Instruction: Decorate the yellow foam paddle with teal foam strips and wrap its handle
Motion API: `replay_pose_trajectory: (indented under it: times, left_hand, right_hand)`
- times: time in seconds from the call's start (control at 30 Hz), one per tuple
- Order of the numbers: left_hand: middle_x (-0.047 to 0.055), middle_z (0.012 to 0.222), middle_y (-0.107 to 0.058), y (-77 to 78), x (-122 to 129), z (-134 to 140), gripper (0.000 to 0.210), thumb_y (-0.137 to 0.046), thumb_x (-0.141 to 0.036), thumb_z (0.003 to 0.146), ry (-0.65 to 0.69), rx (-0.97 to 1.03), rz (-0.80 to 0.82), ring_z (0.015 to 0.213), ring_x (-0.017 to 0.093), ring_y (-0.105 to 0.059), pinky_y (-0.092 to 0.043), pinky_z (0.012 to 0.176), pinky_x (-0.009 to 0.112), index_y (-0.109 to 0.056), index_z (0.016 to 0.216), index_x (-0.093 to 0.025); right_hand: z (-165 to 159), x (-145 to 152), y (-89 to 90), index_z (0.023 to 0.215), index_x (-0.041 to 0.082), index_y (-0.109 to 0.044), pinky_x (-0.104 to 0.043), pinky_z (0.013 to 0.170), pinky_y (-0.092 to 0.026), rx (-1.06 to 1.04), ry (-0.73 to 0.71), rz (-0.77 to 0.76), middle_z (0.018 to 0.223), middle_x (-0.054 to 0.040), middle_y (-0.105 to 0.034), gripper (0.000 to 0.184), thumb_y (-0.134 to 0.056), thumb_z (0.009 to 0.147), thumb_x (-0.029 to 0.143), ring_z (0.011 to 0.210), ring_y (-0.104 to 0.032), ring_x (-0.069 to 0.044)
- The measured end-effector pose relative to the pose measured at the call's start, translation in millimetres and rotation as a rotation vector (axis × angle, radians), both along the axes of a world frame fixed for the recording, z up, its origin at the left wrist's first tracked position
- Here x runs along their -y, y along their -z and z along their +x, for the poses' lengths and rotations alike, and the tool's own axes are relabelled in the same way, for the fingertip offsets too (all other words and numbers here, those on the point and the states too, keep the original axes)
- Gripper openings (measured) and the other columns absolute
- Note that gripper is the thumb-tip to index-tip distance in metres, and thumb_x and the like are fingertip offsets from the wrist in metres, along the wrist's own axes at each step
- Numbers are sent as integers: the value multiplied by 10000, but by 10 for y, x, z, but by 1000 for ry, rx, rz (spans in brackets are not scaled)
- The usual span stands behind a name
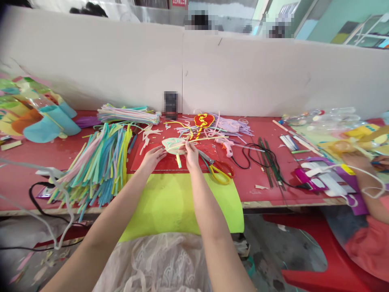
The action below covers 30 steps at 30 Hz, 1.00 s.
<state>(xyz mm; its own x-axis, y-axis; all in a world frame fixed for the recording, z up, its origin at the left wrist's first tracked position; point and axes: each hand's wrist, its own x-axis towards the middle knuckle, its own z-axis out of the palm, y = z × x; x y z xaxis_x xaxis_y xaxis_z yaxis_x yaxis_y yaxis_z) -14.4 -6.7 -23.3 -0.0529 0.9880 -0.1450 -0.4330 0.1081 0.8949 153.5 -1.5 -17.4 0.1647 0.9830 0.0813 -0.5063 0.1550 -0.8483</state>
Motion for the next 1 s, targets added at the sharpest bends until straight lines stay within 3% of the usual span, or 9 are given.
replay_pose_trajectory:
  times: [0.2,0.3,0.43,0.6,0.77,1.0]
  left_hand:
    - [78,935,-664,12,15,12,258,-689,-281,709,145,-41,7,826,144,-643,-530,838,306,-639,904,-119]
    - [56,978,-663,5,25,21,327,-709,-267,683,183,7,50,854,158,-643,-544,793,313,-622,984,-173]
    - [48,1062,-646,-72,29,-19,430,-713,-271,675,138,71,135,858,160,-643,-547,743,288,-588,1083,-222]
    - [30,1107,-631,-164,20,-100,410,-705,-297,689,49,93,271,923,166,-628,-535,754,262,-597,1081,-241]
    - [39,1050,-647,-177,24,-111,404,-709,-317,685,33,61,289,875,165,-632,-535,732,269,-606,1065,-228]
    - [49,1040,-656,-239,81,-94,425,-701,-350,691,62,2,298,874,175,-634,-528,714,265,-593,1081,-218]
  right_hand:
    - [-58,60,-68,774,186,-622,-264,661,-487,74,-95,26,629,14,-645,253,-626,740,436,596,-600,-120]
    - [-54,57,-93,787,189,-633,-258,675,-485,20,-129,56,634,17,-642,203,-625,753,389,612,-600,-115]
    - [28,38,-107,771,206,-631,-237,665,-488,-155,-120,28,706,24,-643,108,-639,741,310,620,-586,-95]
    - [102,32,-91,720,217,-605,-204,594,-467,-357,-135,9,674,49,-604,47,-634,742,248,579,-539,-72]
    - [80,47,-90,700,211,-592,-203,540,-434,-339,-191,23,622,50,-550,78,-618,760,253,535,-497,-70]
    - [72,56,-112,697,215,-580,-209,521,-425,-241,-146,-2,647,39,-569,100,-609,756,290,541,-498,-81]
